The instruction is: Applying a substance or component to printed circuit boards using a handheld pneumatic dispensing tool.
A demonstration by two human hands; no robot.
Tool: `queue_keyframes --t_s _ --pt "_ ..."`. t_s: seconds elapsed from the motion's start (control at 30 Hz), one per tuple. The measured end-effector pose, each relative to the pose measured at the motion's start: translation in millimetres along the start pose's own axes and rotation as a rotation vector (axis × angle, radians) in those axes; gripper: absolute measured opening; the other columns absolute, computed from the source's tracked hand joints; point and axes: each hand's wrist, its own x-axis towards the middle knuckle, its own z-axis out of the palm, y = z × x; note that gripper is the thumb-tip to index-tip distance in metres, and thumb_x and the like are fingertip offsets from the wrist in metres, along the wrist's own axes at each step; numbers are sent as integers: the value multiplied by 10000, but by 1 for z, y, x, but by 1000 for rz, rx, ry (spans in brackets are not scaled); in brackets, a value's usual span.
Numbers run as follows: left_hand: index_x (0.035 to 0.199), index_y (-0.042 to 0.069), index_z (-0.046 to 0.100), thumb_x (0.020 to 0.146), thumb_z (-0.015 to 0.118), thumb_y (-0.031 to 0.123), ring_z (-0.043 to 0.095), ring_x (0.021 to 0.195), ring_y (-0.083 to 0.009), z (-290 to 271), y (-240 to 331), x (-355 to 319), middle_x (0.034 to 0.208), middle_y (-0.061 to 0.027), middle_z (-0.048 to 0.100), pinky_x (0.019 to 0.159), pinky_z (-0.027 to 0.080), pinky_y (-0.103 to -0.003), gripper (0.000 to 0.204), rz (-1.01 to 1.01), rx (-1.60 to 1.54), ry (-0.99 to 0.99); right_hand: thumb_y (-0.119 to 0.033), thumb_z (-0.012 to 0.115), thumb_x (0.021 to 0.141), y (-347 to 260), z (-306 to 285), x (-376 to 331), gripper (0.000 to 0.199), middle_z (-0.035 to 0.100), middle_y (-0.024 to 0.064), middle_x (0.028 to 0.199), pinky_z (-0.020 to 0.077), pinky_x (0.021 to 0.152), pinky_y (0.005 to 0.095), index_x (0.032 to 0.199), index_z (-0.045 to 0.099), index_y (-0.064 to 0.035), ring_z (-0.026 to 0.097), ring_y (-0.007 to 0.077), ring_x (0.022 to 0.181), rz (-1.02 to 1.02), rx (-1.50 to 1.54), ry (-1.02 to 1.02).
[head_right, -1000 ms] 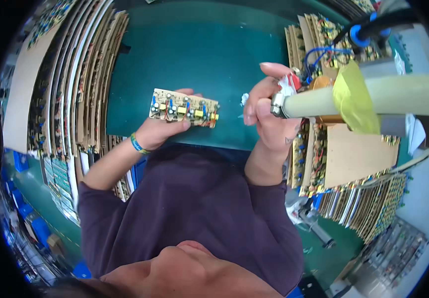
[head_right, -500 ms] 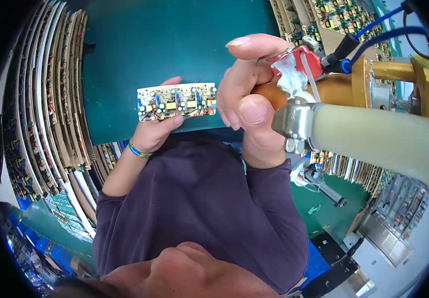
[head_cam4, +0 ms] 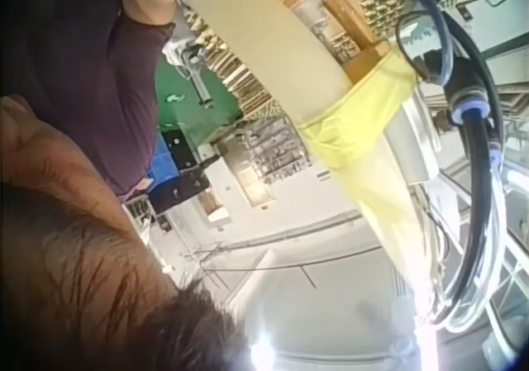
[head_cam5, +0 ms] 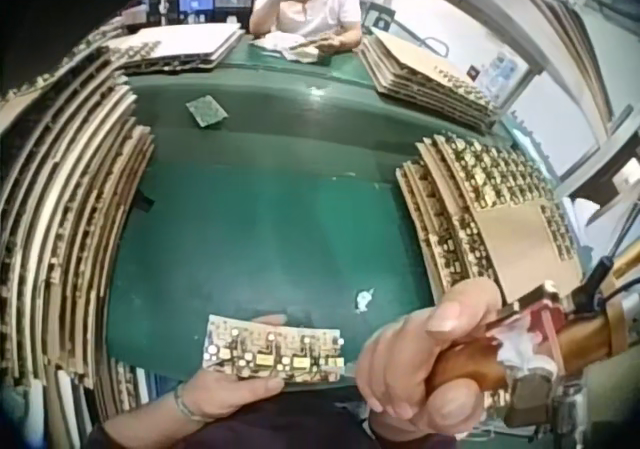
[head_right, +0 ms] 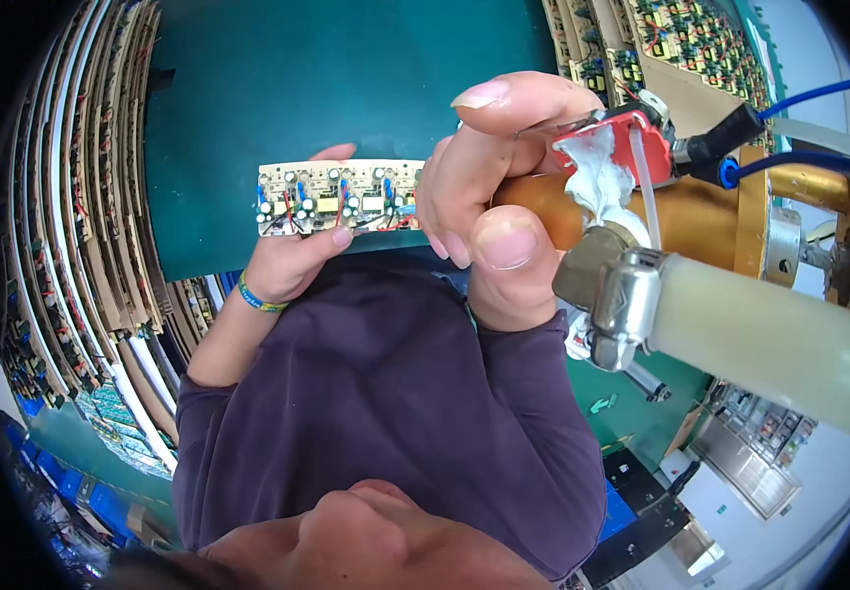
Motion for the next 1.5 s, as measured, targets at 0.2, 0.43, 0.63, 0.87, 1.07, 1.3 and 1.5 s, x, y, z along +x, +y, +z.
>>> queue_keyframes --t_s 0.2,0.43,0.63,0.87,1.07,1.3,1.5 --pt "1377 11 326 797 631 -22 527 1109 -136 1 0 -1 1195 -67 554 957 414 -294 656 -21 -8 9 -267 518 943 -1 1 -2 469 459 -15 639 419 435 222 1314 327 -53 446 83 485 19 -18 5" --pt "1395 11 287 803 601 -37 515 1138 -152 1 1 -4 1226 -79 532 981 408 -320 672 -27 0 -42 -262 516 945 -1 -2 -4 458 450 -17 628 417 428 222 1308 329 -53 442 83 478 28 8 -7" --pt "1394 10 288 804 602 -39 511 1140 -148 -1 0 -2 1227 -78 530 980 409 -320 670 -11 89 -49 -283 532 935 -6 0 -3 542 460 -6 643 428 429 225 1354 283 -46 447 86 485 31 -28 41" --pt "1387 21 298 822 611 -42 532 1101 -132 3 -4 -2 1199 -71 545 943 440 -292 649 -35 105 -40 -287 519 943 -4 6 -1 541 472 -3 660 438 446 226 1364 276 -52 458 90 497 30 31 12" --pt "1377 23 304 821 621 -38 557 1061 -143 7 -5 -1 1182 -78 549 901 489 -311 643 -29 99 -67 -286 518 944 0 8 0 524 481 -12 670 436 462 229 1368 287 -83 467 88 509 51 53 -45" --pt "1371 19 304 816 622 -42 602 983 -167 10 -3 -4 1160 -95 566 877 500 -306 642 -110 -20 -74 -305 511 947 0 7 -1 502 479 -18 671 430 469 224 1352 306 -90 470 84 515 39 46 -71" --pt "1365 13 307 811 626 -45 603 989 -175 13 -5 -4 1180 -103 551 870 505 -308 642 -116 -58 -75 -305 507 949 0 4 -3 483 472 -21 668 425 464 214 1336 319 -86 464 77 513 31 51 -103"
